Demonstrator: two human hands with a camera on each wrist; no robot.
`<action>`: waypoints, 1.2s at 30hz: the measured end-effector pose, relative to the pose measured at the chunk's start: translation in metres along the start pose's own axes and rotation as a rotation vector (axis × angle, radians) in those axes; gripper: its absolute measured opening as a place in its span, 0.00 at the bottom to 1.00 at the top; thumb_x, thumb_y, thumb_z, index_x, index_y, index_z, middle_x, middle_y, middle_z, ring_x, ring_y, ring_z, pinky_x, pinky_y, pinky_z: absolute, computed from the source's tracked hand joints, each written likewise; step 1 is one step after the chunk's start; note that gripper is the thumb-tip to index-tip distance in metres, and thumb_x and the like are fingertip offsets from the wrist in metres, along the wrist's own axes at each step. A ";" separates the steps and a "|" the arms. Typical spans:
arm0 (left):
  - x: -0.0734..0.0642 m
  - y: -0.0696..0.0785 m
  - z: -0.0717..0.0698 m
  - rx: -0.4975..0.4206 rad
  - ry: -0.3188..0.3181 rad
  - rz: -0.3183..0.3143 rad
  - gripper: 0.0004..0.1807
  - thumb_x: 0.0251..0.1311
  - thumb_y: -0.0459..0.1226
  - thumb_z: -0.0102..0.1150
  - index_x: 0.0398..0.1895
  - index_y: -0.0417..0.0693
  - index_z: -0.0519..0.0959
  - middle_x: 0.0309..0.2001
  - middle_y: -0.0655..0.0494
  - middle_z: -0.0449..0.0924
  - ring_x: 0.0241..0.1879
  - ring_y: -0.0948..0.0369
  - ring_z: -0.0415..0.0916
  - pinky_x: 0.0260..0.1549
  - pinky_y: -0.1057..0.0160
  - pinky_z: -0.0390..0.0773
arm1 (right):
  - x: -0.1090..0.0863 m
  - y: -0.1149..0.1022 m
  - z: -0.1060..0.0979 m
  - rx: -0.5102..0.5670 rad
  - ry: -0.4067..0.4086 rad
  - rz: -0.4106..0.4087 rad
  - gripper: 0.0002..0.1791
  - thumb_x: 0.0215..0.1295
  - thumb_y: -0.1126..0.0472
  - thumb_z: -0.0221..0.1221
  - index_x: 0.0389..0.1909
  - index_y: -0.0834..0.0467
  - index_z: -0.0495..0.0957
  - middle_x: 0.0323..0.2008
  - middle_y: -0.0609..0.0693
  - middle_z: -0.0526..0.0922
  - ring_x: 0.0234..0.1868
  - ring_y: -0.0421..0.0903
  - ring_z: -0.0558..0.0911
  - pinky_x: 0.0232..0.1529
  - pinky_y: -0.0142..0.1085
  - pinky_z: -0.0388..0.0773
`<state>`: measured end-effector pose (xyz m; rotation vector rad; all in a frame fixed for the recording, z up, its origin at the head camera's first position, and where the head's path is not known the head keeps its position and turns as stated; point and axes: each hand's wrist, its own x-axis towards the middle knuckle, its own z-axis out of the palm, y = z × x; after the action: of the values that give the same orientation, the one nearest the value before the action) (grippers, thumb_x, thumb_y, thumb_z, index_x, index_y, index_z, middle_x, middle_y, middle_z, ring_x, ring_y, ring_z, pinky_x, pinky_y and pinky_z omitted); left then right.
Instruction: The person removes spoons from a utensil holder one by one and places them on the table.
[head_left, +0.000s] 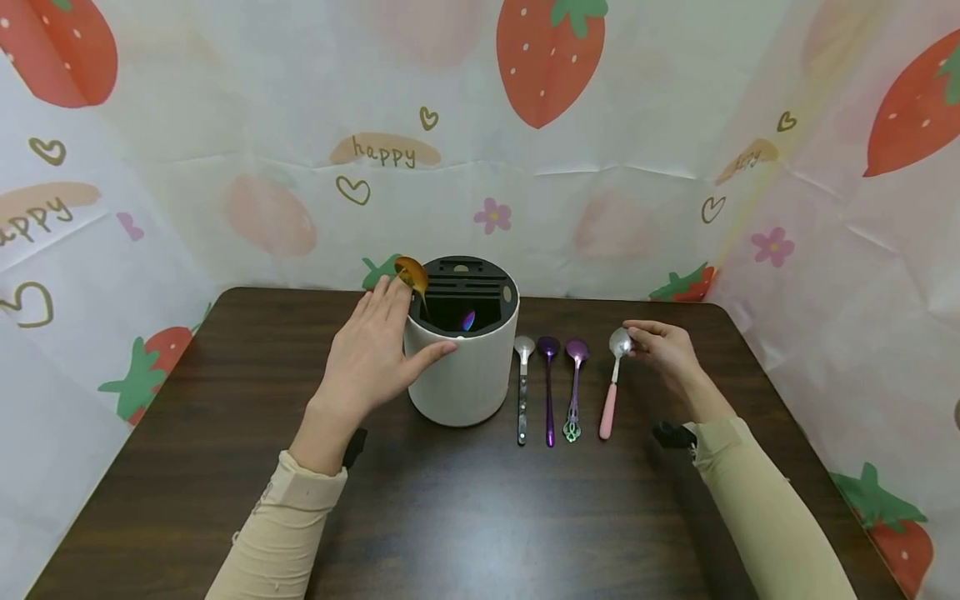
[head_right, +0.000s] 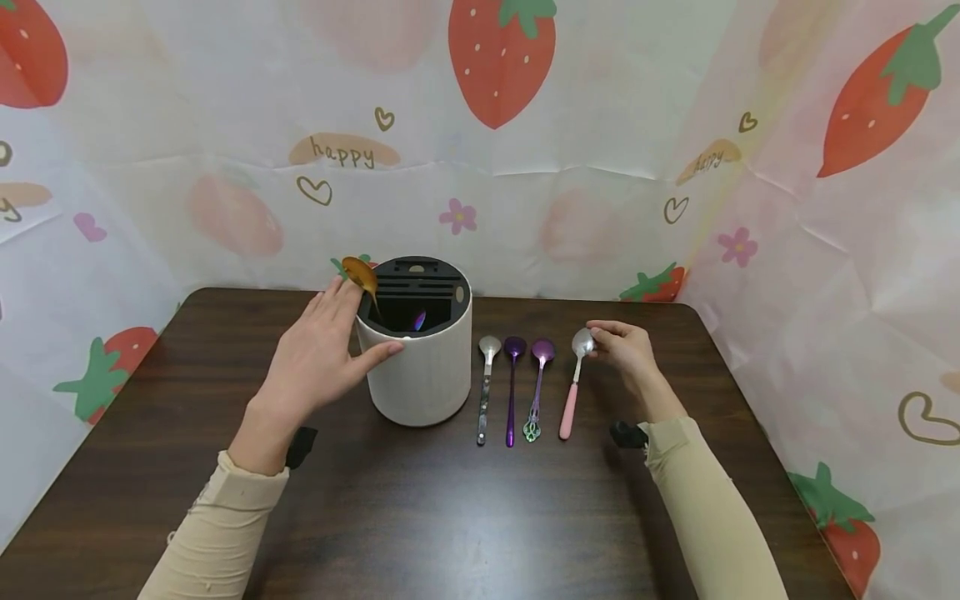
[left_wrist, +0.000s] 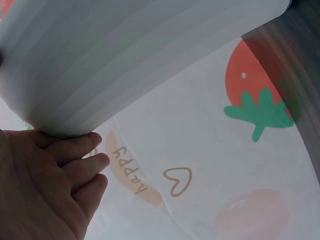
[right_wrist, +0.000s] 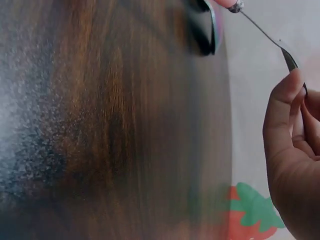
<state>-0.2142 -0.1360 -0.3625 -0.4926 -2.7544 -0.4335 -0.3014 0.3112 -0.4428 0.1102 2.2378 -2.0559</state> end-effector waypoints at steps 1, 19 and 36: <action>0.000 0.000 0.000 0.002 0.001 0.001 0.60 0.64 0.73 0.50 0.79 0.32 0.58 0.79 0.36 0.56 0.82 0.45 0.46 0.81 0.48 0.48 | 0.002 0.001 0.000 -0.009 -0.004 0.007 0.28 0.79 0.64 0.57 0.70 0.78 0.66 0.39 0.41 0.84 0.37 0.36 0.83 0.41 0.29 0.85; 0.000 -0.001 -0.001 0.009 0.001 -0.001 0.59 0.65 0.73 0.50 0.79 0.32 0.58 0.79 0.36 0.57 0.82 0.45 0.47 0.81 0.48 0.48 | 0.025 0.028 0.012 -0.071 -0.040 0.080 0.25 0.80 0.67 0.53 0.69 0.80 0.66 0.41 0.44 0.82 0.34 0.33 0.82 0.39 0.27 0.84; -0.001 -0.001 0.000 0.015 0.015 0.004 0.59 0.65 0.73 0.50 0.79 0.33 0.58 0.79 0.36 0.58 0.81 0.44 0.48 0.80 0.47 0.51 | 0.029 0.038 0.015 -0.257 -0.011 0.072 0.22 0.78 0.65 0.57 0.64 0.77 0.74 0.32 0.45 0.84 0.30 0.35 0.83 0.35 0.28 0.85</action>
<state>-0.2137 -0.1368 -0.3628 -0.4888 -2.7402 -0.4132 -0.3251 0.2990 -0.4849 0.1548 2.4284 -1.7128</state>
